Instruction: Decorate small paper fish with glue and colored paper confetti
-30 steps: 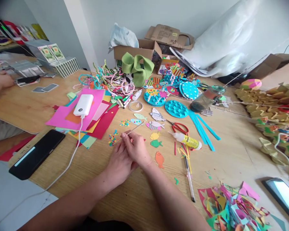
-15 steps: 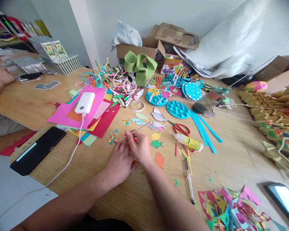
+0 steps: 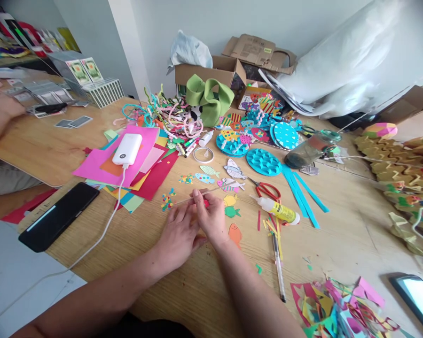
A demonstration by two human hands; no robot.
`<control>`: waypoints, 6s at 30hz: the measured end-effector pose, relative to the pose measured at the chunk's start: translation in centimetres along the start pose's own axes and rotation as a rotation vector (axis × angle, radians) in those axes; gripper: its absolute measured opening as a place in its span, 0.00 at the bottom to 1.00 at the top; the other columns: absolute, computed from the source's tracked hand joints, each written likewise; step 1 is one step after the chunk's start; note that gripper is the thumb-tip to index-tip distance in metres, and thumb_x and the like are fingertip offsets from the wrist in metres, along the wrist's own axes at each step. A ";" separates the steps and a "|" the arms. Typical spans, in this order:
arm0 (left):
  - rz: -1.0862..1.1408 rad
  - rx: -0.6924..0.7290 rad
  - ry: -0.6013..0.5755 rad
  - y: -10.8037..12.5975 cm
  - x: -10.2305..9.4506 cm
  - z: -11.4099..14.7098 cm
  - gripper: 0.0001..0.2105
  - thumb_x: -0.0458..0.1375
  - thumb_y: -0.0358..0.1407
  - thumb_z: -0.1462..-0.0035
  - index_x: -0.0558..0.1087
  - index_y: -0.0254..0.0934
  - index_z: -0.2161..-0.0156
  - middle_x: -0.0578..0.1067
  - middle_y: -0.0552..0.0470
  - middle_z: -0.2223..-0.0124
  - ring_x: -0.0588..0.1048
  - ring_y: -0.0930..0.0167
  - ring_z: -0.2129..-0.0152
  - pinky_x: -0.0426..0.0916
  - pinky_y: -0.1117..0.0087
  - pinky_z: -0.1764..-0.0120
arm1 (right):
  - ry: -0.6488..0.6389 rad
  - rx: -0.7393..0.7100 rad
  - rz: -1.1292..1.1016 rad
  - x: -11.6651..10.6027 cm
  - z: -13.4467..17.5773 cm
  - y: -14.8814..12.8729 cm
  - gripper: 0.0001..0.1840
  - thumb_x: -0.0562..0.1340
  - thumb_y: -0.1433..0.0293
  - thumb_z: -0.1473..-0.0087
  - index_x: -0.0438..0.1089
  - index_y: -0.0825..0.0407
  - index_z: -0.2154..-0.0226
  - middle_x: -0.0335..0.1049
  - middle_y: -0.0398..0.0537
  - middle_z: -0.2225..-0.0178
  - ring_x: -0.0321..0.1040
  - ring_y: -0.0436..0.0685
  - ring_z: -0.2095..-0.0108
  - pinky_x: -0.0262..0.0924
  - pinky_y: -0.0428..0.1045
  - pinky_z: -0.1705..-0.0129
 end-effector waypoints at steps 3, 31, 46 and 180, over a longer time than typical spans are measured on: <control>-0.002 -0.001 0.017 0.0 0.3 0.0 0.29 0.54 0.50 0.38 0.62 0.37 0.37 0.61 0.36 0.35 0.55 0.54 0.37 0.53 0.45 0.39 | -0.005 -0.084 0.077 0.3 0.1 -0.5 0.18 0.57 0.59 0.38 0.72 0.51 0.73 0.76 0.47 0.72 0.73 0.54 0.71 0.65 0.48 0.68; 0.064 -0.059 0.001 -0.1 0.5 -0.4 0.32 0.57 0.44 0.40 0.57 0.37 0.34 0.66 0.41 0.38 0.62 0.54 0.41 0.53 0.43 0.39 | -0.131 -0.339 0.289 2.6 0.6 -2.5 0.14 0.53 0.68 0.35 0.66 0.49 0.73 0.73 0.48 0.70 0.69 0.56 0.67 0.63 0.52 0.63; -0.032 -0.001 0.027 0.0 -0.6 0.1 0.26 0.53 0.51 0.37 0.63 0.44 0.37 0.61 0.37 0.35 0.60 0.54 0.40 0.55 0.44 0.41 | 0.271 -0.383 0.377 -4.0 -0.8 -1.8 0.19 0.51 0.65 0.34 0.62 0.49 0.77 0.65 0.44 0.78 0.63 0.53 0.75 0.57 0.50 0.69; -0.056 0.005 -0.008 0.1 -0.6 -0.2 0.26 0.54 0.50 0.38 0.64 0.43 0.38 0.61 0.38 0.35 0.60 0.54 0.40 0.56 0.44 0.42 | 0.264 -0.481 0.456 -3.6 -0.7 -0.4 0.17 0.54 0.70 0.37 0.56 0.47 0.78 0.63 0.43 0.80 0.61 0.54 0.76 0.55 0.51 0.69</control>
Point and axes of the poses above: each hand's wrist, its own z-axis away from the middle knuckle, its own x-axis out of the palm, y = z × x, the point moved 7 cm from there along -z, towards the middle knuckle
